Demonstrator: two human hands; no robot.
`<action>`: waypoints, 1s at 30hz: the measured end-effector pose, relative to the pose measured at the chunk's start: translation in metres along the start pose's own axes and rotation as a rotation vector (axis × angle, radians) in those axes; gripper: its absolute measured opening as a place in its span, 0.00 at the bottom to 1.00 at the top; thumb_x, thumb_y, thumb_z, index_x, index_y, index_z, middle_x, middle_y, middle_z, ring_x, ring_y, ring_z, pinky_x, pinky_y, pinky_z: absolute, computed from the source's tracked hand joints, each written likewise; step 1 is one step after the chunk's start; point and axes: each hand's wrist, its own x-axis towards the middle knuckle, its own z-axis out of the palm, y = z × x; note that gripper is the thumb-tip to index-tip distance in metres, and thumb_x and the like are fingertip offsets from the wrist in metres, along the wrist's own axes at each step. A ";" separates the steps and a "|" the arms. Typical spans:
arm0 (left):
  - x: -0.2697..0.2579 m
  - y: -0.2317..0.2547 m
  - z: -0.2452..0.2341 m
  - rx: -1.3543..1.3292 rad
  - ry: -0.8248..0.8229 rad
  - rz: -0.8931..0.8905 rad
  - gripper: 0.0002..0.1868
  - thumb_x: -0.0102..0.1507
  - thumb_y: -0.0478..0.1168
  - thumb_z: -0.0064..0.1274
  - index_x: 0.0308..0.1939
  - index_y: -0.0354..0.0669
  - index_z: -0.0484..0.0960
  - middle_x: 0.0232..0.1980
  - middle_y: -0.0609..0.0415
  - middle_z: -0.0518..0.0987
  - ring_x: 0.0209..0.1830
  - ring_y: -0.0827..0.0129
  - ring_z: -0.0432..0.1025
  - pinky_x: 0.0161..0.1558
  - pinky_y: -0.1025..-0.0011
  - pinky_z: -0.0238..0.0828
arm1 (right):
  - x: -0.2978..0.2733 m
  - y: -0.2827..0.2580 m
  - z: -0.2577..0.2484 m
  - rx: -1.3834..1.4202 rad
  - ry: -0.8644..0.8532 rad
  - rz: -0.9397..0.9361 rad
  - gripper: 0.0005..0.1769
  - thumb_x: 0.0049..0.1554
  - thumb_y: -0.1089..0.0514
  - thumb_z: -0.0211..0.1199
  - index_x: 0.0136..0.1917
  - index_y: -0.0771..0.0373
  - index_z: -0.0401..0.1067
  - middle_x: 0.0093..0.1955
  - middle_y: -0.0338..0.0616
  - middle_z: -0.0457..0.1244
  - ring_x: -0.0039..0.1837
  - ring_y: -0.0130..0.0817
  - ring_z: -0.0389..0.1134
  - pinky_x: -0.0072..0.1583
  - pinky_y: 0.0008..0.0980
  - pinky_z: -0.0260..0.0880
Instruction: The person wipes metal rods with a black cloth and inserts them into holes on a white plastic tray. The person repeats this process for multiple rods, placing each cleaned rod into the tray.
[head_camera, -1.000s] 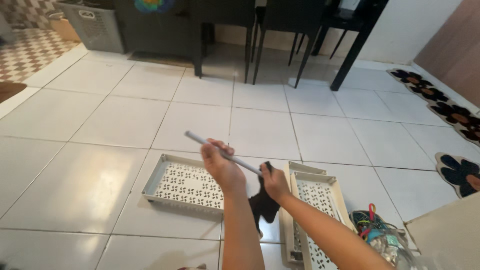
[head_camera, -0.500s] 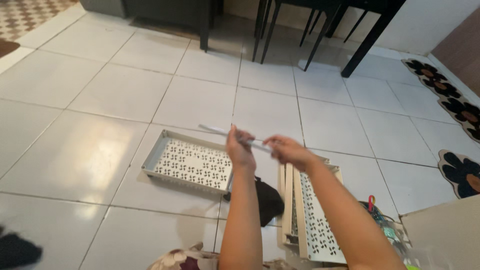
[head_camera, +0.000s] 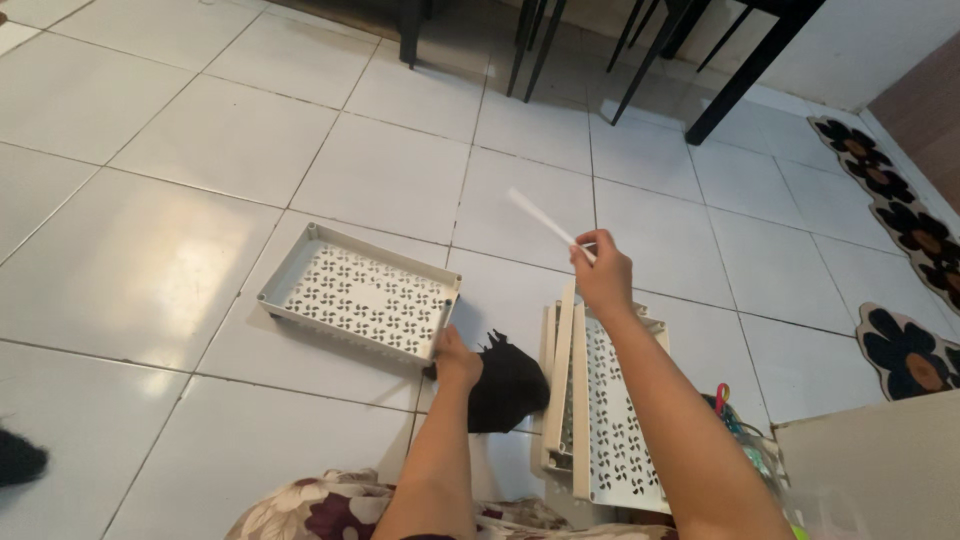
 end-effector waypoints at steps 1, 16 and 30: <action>-0.006 0.000 -0.010 0.085 -0.061 -0.091 0.35 0.57 0.39 0.56 0.68 0.35 0.68 0.69 0.33 0.65 0.72 0.42 0.58 0.72 0.52 0.50 | -0.001 -0.002 0.001 -0.003 -0.044 0.010 0.11 0.60 0.56 0.64 0.54 0.62 0.73 0.42 0.44 0.72 0.40 0.33 0.72 0.44 0.34 0.71; -0.039 -0.062 -0.050 0.361 -0.011 -0.231 0.14 0.63 0.45 0.54 0.49 0.73 0.87 0.66 0.54 0.67 0.74 0.51 0.51 0.74 0.33 0.22 | -0.031 -0.054 0.045 -0.392 -0.801 -0.223 0.12 0.55 0.54 0.68 0.53 0.56 0.80 0.49 0.45 0.73 0.51 0.39 0.74 0.55 0.38 0.73; -0.034 -0.046 -0.023 0.320 -0.122 0.034 0.10 0.60 0.52 0.60 0.45 0.72 0.89 0.63 0.56 0.72 0.70 0.50 0.56 0.72 0.35 0.31 | -0.031 -0.020 0.056 -0.553 -0.845 -0.240 0.11 0.55 0.54 0.68 0.52 0.54 0.80 0.51 0.46 0.72 0.56 0.44 0.72 0.57 0.41 0.72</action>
